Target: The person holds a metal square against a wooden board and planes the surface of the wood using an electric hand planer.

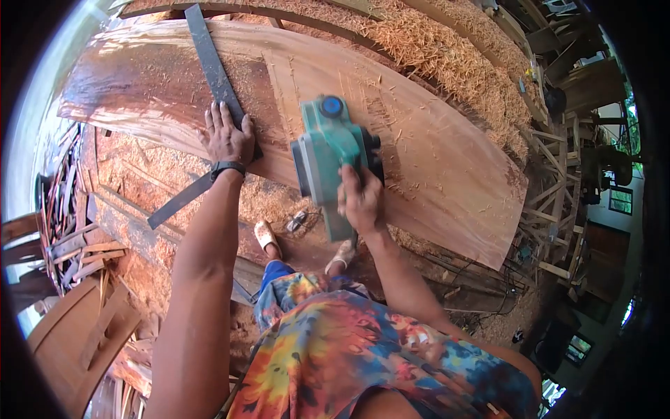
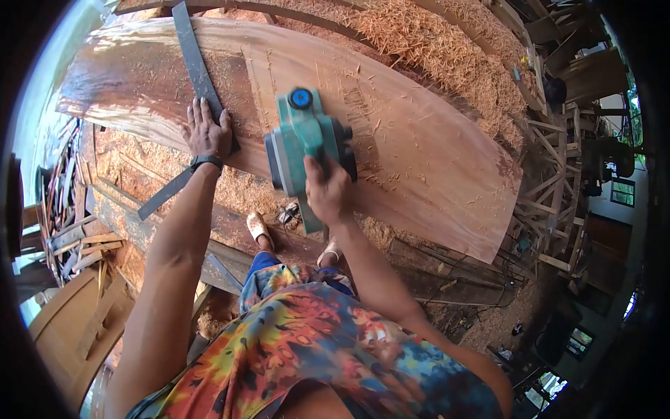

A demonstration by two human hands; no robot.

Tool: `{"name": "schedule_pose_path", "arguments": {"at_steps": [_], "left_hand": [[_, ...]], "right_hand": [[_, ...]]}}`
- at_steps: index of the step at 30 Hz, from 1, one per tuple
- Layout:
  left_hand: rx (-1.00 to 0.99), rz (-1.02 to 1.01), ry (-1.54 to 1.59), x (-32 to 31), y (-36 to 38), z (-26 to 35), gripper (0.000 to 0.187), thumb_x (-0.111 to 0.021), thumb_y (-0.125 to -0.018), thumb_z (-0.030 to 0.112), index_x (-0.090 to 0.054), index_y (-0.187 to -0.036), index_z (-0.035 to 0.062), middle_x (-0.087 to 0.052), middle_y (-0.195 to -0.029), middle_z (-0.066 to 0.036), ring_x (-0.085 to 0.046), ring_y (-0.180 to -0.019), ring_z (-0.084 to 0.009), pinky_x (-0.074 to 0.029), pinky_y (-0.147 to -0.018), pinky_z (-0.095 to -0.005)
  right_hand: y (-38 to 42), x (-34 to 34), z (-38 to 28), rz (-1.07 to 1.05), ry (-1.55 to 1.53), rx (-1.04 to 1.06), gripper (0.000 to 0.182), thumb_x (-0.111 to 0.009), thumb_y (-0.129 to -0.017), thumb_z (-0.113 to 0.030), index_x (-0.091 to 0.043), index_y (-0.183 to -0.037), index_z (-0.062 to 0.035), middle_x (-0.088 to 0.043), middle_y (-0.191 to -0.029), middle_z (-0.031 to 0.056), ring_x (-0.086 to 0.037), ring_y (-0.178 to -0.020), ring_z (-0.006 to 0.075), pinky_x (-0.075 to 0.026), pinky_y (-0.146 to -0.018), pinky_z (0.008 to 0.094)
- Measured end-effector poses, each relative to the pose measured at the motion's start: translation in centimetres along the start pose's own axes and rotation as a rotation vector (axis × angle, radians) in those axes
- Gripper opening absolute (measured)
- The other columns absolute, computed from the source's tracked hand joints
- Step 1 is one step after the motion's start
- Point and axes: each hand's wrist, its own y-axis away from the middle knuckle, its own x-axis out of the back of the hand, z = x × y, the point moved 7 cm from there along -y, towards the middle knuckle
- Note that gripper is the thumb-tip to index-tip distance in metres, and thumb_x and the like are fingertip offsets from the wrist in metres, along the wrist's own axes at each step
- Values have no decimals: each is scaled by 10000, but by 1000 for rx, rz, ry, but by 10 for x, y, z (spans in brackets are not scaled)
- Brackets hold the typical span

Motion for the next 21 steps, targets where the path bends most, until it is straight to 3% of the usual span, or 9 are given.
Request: {"name": "schedule_pose_path", "arguments": {"at_steps": [3, 6, 8, 10, 11, 13, 14, 17, 21], "left_hand": [[0, -12, -7, 1, -1, -1, 752, -482, -991, 538, -377, -1580, 83, -301, -1681, -107, -235, -1566, -291, -153, -1237, -605], [11, -34, -9, 0, -1, -1, 759, -484, -990, 541, -369, -1585, 84, -297, -1683, -109, -231, -1567, -291, -150, -1239, -604], [13, -22, -6, -1, -1, -2, 748, -475, -993, 554, -375, -1582, 105, -295, -1684, -96, -230, -1567, -281, -149, -1239, -598], [10, -29, 25, 2, -1, 0, 761, -480, -987, 542, -366, -1587, 87, -296, -1683, -108, -225, -1570, -289, -134, -1245, -597], [16, -33, 34, 4, -1, 0, 766, -481, -983, 546, -368, -1586, 88, -300, -1682, -107, -227, -1569, -289, -129, -1248, -590], [19, -39, 32, 3, -2, -1, 771, -485, -978, 549, -369, -1586, 90, -300, -1682, -105, -228, -1569, -288, -129, -1249, -586], [21, -46, 32, 2, -2, -2, 773, -487, -976, 551, -369, -1586, 92, -300, -1682, -104, -229, -1569, -287, -129, -1249, -585], [21, -39, 18, 2, -3, -1, 773, -485, -973, 558, -374, -1584, 98, -298, -1684, -94, -229, -1569, -281, -134, -1248, -584], [18, -21, -2, 1, -2, -2, 774, -480, -979, 581, -368, -1586, 114, -294, -1685, -94, -235, -1566, -270, -154, -1235, -591]], "right_hand": [[-69, -16, -9, 30, 76, -18, 543, -607, -1010, -540, -621, -982, 3, -493, -556, -8, -469, -418, 81, -373, -376, 267], [-154, -42, -34, 29, -13, 114, 501, -644, -994, -520, -605, -866, -38, -526, -556, 15, -477, -383, 107, -386, -360, 294], [-215, -55, -51, 13, 31, 236, 545, -641, -986, -540, -615, -829, -19, -567, -560, 43, -527, -391, 140, -449, -379, 311], [-258, -65, -61, -5, 89, 96, 642, -636, -949, -629, -624, -834, 2, -595, -593, 71, -565, -420, 157, -483, -406, 320], [-269, -70, -73, -26, 19, 132, 661, -626, -946, -650, -615, -844, 3, -594, -610, 77, -569, -443, 159, -493, -429, 323], [-285, -74, -84, 5, 9, 162, 589, -584, -970, -645, -589, -842, -71, -541, -560, 49, -539, -408, 166, -446, -385, 332], [-288, -75, -85, 22, 5, 174, 553, -564, -982, -643, -576, -841, -108, -515, -535, 34, -523, -390, 170, -423, -363, 337], [-256, -71, -71, -96, -86, 116, 670, -583, -956, -681, -594, -913, -13, -542, -611, 56, -525, -444, 151, -482, -441, 328], [-166, -45, -45, -91, -76, 125, 590, -559, -991, -641, -585, -901, -59, -524, -601, 13, -503, -438, 115, -428, -410, 290]]}}
